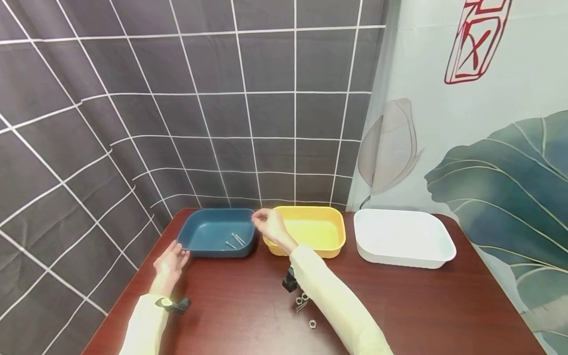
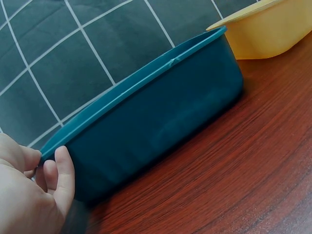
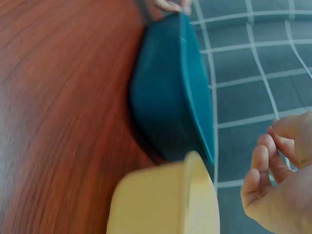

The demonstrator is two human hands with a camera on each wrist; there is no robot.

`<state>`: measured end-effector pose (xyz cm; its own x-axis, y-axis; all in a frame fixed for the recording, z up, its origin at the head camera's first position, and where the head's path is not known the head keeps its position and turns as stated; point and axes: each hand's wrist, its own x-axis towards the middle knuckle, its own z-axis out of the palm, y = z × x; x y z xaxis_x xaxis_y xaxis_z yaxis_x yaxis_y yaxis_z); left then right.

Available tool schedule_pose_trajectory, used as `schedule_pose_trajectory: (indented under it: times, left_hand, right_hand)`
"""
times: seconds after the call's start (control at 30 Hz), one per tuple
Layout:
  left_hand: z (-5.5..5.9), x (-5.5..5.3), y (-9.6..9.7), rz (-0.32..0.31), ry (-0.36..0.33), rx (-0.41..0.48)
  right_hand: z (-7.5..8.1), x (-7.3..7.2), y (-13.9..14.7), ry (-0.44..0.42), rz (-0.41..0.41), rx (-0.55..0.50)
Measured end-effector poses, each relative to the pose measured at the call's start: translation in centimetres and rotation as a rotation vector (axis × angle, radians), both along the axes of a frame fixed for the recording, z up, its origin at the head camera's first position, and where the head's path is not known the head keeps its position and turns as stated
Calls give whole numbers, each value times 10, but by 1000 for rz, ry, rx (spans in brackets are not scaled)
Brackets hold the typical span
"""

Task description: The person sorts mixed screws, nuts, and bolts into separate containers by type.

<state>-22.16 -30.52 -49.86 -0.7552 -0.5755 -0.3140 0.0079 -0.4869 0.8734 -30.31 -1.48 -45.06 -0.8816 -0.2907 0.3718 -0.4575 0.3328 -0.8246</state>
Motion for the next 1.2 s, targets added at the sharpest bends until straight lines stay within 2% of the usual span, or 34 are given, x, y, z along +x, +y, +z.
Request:
schedule_pose_trajectory:
  times: [0.23,0.57,0.83,0.9,1.0,1.1,1.2]
  left_hand:
    - [4,2,-3,18,12,18]
    - [4,7,-6,10,12,48]
    - [3,12,-1,32,71,75]
    - [1,13,2,55,74,72]
    - [0,17,8,130,53,28]
    - [0,22,17,215,11,-71]
    - [5,28,32,260,4,-169]
  right_hand:
    - [1,8,48,-12,-66,-85]
    - [-6,36,111,-100,-151,-163]
    - [18,76,143,-153,-174,-204]
    - [12,79,150,-161,-180,-212]
    - [-2,78,161,-169,-181,-229]
    - [-19,77,171,-184,-192,-246]
    - [-27,81,179,-168,-197,-247]
